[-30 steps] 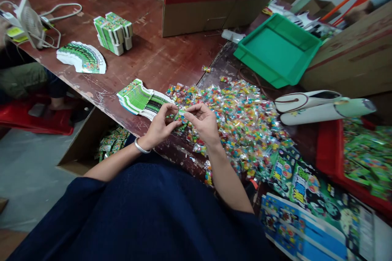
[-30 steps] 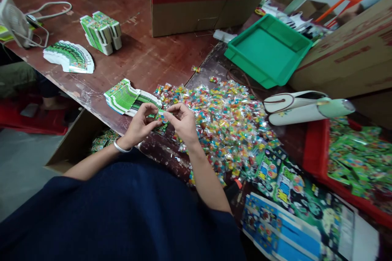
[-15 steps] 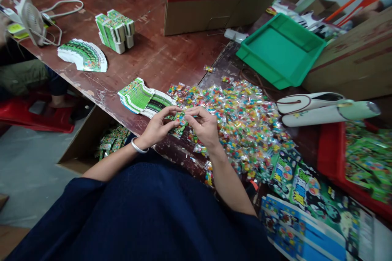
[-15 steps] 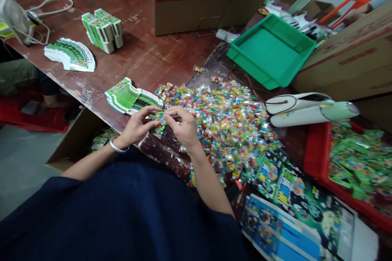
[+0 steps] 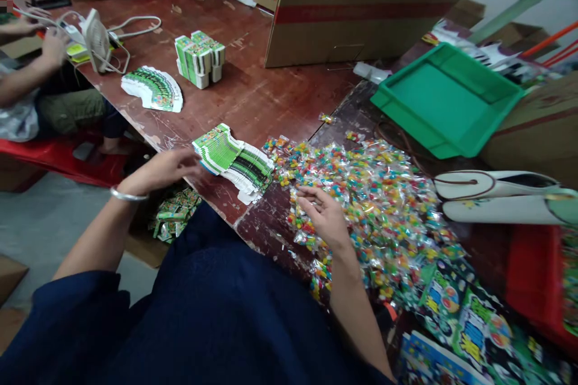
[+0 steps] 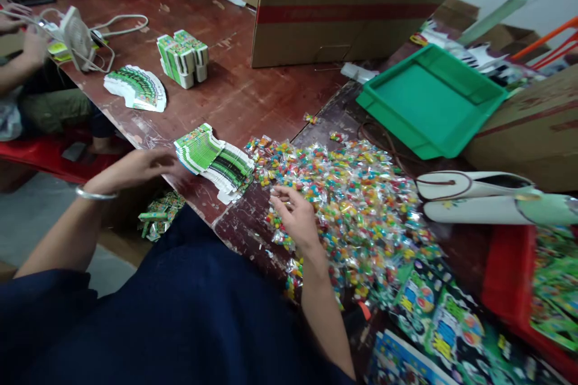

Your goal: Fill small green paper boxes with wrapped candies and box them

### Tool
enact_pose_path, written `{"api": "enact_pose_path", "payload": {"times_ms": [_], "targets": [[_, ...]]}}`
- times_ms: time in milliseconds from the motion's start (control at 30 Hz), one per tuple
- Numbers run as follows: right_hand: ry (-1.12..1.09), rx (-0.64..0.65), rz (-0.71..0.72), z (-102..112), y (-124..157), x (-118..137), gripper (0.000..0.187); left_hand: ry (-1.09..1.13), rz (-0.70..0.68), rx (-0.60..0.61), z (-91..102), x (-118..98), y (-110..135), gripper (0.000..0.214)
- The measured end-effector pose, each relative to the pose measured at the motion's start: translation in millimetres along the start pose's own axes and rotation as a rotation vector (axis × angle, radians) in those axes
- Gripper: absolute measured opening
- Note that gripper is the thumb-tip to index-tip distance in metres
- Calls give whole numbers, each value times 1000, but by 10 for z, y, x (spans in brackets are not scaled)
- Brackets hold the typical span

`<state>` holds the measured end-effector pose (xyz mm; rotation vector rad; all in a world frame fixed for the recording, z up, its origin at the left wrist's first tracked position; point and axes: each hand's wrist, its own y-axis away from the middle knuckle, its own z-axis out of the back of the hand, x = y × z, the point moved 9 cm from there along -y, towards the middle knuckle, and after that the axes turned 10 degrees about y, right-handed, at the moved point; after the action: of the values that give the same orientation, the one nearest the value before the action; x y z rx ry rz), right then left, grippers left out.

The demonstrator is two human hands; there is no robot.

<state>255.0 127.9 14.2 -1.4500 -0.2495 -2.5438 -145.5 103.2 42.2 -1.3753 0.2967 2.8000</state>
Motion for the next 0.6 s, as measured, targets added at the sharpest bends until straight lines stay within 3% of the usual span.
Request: {"api": "enact_pose_path", "payload": {"times_ms": [67, 133, 233, 300, 367, 467, 533, 600], "targets": [[21, 60, 36, -145, -34, 78, 30, -79, 17, -228, 250, 107, -343, 31], [47, 82, 73, -243, -45, 189, 27, -151, 77, -306, 302, 217, -714, 32], [73, 88, 80, -285, 3, 272, 26, -256, 197, -221, 177, 387, -1162, 37], [78, 84, 57, -253, 64, 248, 27, -264, 255, -135, 83, 486, -1311, 49], [78, 77, 26, -203, 120, 182, 27, -219, 307, -111, 70, 573, -1340, 56], [65, 66, -21, -158, 144, 82, 26, -137, 299, -247, 236, 548, -1227, 54], [9, 31, -62, -145, 123, 59, 28, -85, 198, -364, 350, 347, -1078, 51], [-96, -38, -104, -136, 101, 100, 35, -34, 58, -402, 334, 22, -903, 56]]}}
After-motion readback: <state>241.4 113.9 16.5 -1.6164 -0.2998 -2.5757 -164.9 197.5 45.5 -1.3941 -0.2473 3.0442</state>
